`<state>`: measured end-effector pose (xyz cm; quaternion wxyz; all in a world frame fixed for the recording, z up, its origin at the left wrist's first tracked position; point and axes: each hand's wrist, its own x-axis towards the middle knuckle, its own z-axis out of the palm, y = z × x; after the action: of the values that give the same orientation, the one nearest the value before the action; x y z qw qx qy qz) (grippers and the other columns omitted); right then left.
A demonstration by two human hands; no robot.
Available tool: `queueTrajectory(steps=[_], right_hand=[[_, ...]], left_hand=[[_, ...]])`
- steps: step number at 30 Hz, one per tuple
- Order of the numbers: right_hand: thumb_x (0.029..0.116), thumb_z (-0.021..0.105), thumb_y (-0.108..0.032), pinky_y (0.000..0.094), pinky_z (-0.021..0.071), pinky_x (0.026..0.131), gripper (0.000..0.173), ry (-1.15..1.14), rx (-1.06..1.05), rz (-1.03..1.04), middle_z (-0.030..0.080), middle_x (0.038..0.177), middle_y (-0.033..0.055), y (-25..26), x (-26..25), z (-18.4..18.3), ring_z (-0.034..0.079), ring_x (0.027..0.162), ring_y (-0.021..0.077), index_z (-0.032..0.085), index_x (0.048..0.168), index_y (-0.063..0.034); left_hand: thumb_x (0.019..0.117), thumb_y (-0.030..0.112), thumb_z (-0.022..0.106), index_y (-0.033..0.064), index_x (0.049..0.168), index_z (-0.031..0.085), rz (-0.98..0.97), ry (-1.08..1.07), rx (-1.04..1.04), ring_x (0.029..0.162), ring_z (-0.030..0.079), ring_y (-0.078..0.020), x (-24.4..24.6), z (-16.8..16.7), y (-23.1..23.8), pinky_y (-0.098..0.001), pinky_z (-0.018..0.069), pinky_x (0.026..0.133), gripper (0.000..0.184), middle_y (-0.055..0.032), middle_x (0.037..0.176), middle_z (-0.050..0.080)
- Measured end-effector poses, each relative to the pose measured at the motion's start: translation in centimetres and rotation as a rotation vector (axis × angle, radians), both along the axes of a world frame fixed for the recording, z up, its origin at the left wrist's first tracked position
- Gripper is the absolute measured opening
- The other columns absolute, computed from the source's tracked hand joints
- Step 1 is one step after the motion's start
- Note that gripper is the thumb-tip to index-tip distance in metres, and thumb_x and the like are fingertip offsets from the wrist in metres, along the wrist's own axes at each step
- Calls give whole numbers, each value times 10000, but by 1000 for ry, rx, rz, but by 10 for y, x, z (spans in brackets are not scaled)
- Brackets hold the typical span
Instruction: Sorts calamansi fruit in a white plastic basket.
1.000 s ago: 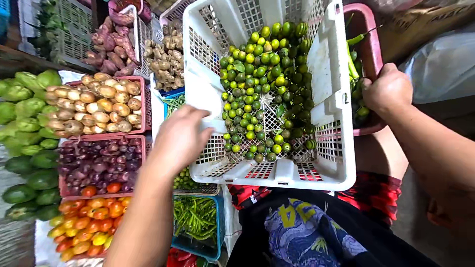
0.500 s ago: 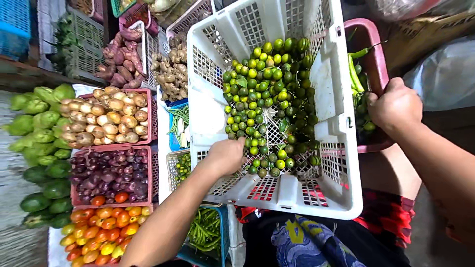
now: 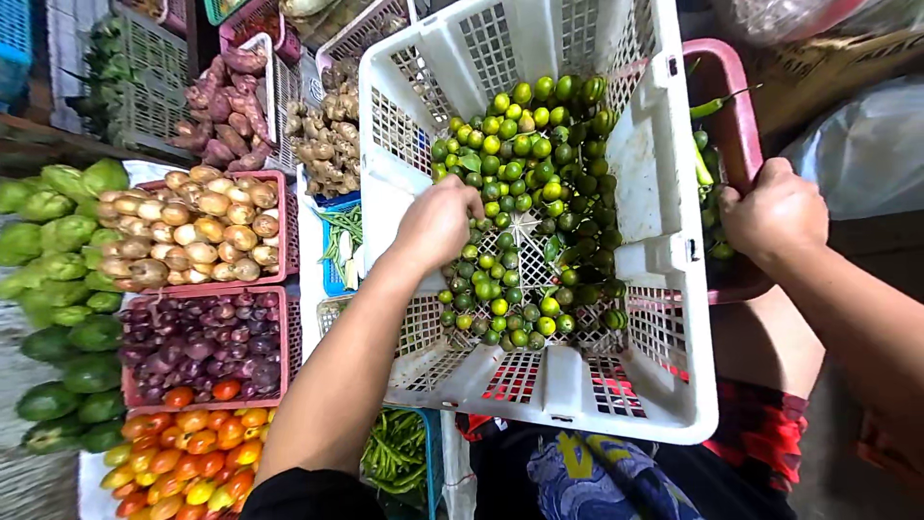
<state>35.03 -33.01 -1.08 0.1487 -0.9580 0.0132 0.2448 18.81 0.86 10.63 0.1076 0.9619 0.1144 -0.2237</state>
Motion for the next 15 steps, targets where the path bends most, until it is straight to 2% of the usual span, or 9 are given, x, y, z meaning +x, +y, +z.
queueTrajectory(steps=[2, 4, 8, 10, 12, 15], right_hand=[[1036, 526, -371, 762, 468, 767, 474, 1, 7, 1, 608, 1081, 417, -1, -1, -2, 611, 1050, 625, 488, 1241, 54], [1035, 527, -354, 770, 464, 760, 466, -7, 21, 2, 608, 1074, 418, -1, -1, -1, 611, 1040, 630, 485, 1250, 58], [1032, 518, -359, 765, 465, 723, 451, -17, 30, 6, 610, 1054, 402, -5, -2, -5, 616, 1007, 625, 486, 1246, 37], [1035, 523, -343, 765, 466, 753, 441, -6, 22, 5, 616, 1063, 407, -3, -1, -3, 620, 1026, 618, 496, 1241, 47], [1038, 524, -339, 762, 471, 759, 435, -1, 17, -2, 620, 1058, 402, -2, 0, -2, 620, 1029, 617, 499, 1234, 48], [1035, 527, -356, 758, 473, 761, 445, 0, 10, -3, 622, 1063, 398, -1, -1, -2, 622, 1035, 613, 501, 1238, 38]], left_hand=[[992, 19, 529, 136, 1168, 703, 103, -74, 11, 1110, 666, -261, 2, 8, 9, -513, 547, 955, 274, -88, 1226, 670], [1028, 66, 523, 132, 1244, 677, 167, -41, -31, 1103, 686, -244, 3, 7, 15, -515, 544, 976, 273, -75, 1213, 704], [1045, 118, 519, 165, 1359, 634, 157, 11, -106, 1111, 690, -257, 7, -12, 14, -532, 540, 983, 338, -90, 1223, 708], [1035, 191, 576, 193, 1327, 670, 75, -47, -90, 1118, 663, -257, 11, -23, 7, -513, 536, 979, 306, -94, 1207, 680], [1015, 324, 632, 204, 1254, 718, -21, -84, 12, 1133, 648, -282, 18, -34, -4, -512, 542, 955, 280, -105, 1196, 663], [987, 394, 656, 151, 1214, 732, -123, 1, 244, 1190, 601, -366, 33, -52, -22, -540, 521, 955, 341, -167, 1240, 626]])
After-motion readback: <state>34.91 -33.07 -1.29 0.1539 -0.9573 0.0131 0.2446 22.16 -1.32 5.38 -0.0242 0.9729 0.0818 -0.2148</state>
